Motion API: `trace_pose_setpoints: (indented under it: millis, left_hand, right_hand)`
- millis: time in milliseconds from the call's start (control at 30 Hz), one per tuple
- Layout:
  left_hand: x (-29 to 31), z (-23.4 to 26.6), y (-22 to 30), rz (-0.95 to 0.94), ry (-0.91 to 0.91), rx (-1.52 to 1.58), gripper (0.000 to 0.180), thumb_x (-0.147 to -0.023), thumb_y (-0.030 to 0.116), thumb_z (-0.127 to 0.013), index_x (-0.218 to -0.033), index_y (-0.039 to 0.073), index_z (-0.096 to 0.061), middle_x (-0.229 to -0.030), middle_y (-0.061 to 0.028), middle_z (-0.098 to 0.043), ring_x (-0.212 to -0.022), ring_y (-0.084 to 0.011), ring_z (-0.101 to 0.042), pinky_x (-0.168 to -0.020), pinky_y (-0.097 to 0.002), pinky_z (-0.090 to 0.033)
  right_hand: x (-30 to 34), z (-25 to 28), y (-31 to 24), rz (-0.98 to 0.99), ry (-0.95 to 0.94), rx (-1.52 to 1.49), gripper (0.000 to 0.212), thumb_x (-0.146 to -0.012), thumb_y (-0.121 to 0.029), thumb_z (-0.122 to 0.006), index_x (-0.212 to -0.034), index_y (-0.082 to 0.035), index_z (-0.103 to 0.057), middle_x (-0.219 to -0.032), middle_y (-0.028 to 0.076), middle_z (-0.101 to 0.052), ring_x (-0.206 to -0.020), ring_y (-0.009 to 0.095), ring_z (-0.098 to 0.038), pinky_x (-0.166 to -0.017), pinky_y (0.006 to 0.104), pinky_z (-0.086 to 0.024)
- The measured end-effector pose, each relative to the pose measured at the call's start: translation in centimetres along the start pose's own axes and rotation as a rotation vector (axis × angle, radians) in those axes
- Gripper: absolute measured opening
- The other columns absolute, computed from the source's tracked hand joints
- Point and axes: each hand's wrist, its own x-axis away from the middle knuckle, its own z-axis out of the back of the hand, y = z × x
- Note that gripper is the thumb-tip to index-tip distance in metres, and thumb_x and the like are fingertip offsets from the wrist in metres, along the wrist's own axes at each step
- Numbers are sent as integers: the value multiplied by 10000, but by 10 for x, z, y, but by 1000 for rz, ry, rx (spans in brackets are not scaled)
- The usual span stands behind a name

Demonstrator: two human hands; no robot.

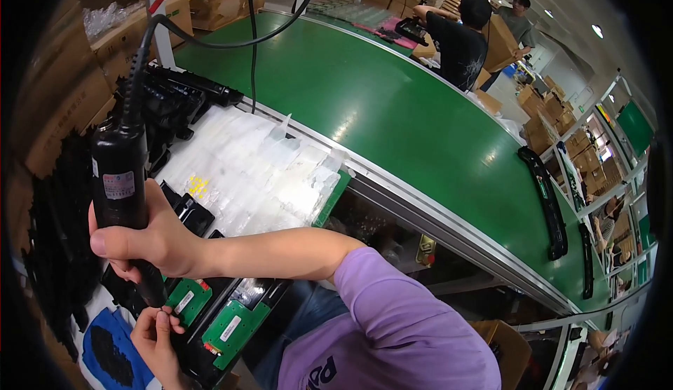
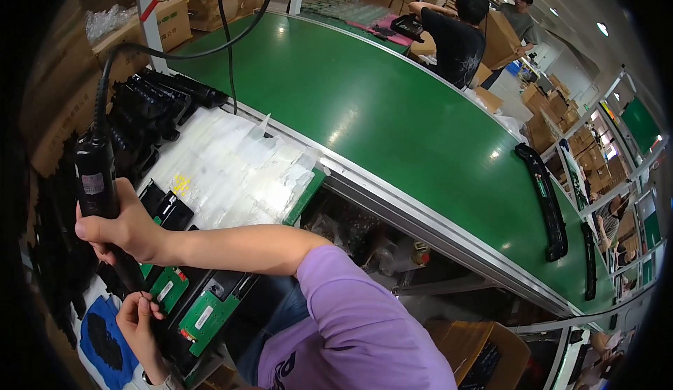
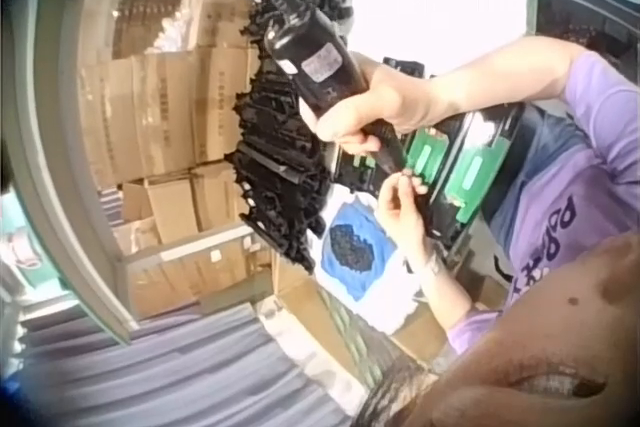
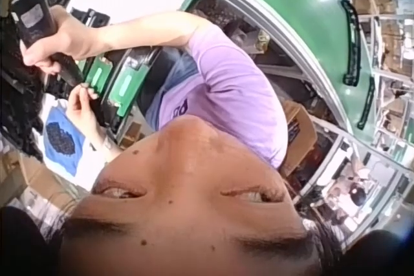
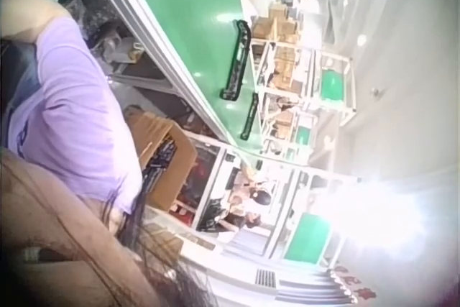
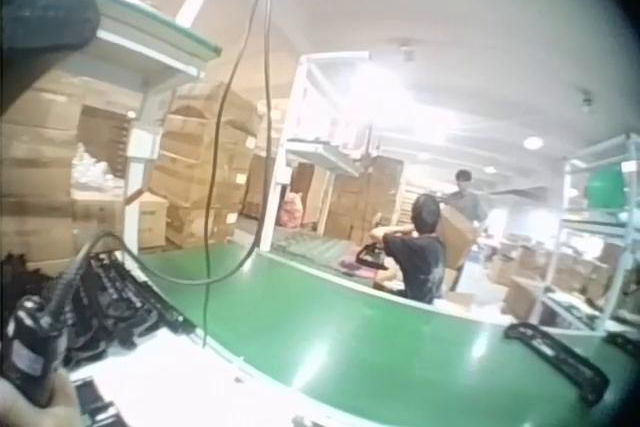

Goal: Installing green circuit boards onto black toner cartridge bodies and securing them with screws using an electric screwdriver.

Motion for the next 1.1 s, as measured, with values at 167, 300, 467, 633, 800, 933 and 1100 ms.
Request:
trace_pose_setpoints:
  millis: [167,300,467,633,800,933,1100]
  left_hand:
    - [2,3,-1,-15,23,-60,177,-909,148,-561,-857,-21,-579,-701,-28,-546,-576,-77,-495,-532,-187,-404]
    - [2,4,-4,-69,33,-44,177,-912,148,-556,-868,-22,-580,-707,-33,-552,-580,-80,-501,-531,-187,-405]
    - [4,1,1,-48,28,3,171,-907,149,-564,-887,-20,-575,-703,-35,-549,-581,-82,-502,-541,-187,-406]
    - [2,3,-2,-64,25,-3,154,-901,140,-571,-890,-13,-571,-708,-32,-548,-585,-81,-502,-549,-182,-401]
    - [3,3,-4,-34,51,42,124,-888,117,-585,-888,-4,-564,-716,-31,-551,-587,-82,-505,-550,-183,-404]
    - [2,2,-3,-39,43,34,96,-877,88,-591,-887,-3,-561,-722,-35,-557,-596,-88,-517,-550,-186,-415]
    - [4,5,-4,-48,60,-8,85,-863,73,-603,-879,2,-559,-737,-40,-562,-607,-95,-529,-550,-193,-429]
  right_hand:
    - [-3,1,2,45,17,-49,217,-742,-156,-646,-678,-16,-493,-491,44,-475,-341,125,-452,-350,246,-386]
    - [-3,0,0,45,34,-76,209,-744,-152,-638,-682,-18,-489,-492,42,-473,-340,126,-448,-351,248,-382]
    - [-3,1,3,54,38,-103,207,-748,-156,-631,-686,-20,-487,-491,43,-473,-340,124,-446,-351,246,-380]
    - [-3,2,5,45,40,-101,199,-748,-148,-629,-687,-20,-489,-489,43,-474,-341,124,-450,-352,248,-382]
    - [-2,2,5,18,25,-105,210,-752,-160,-649,-696,-19,-504,-500,39,-478,-371,112,-470,-361,229,-383]
    - [-1,2,4,12,13,-85,207,-749,-157,-649,-694,-17,-507,-496,35,-477,-368,110,-470,-358,229,-387]
    - [2,0,3,2,10,-83,200,-750,-154,-646,-707,-18,-506,-489,36,-474,-373,112,-472,-370,232,-385]
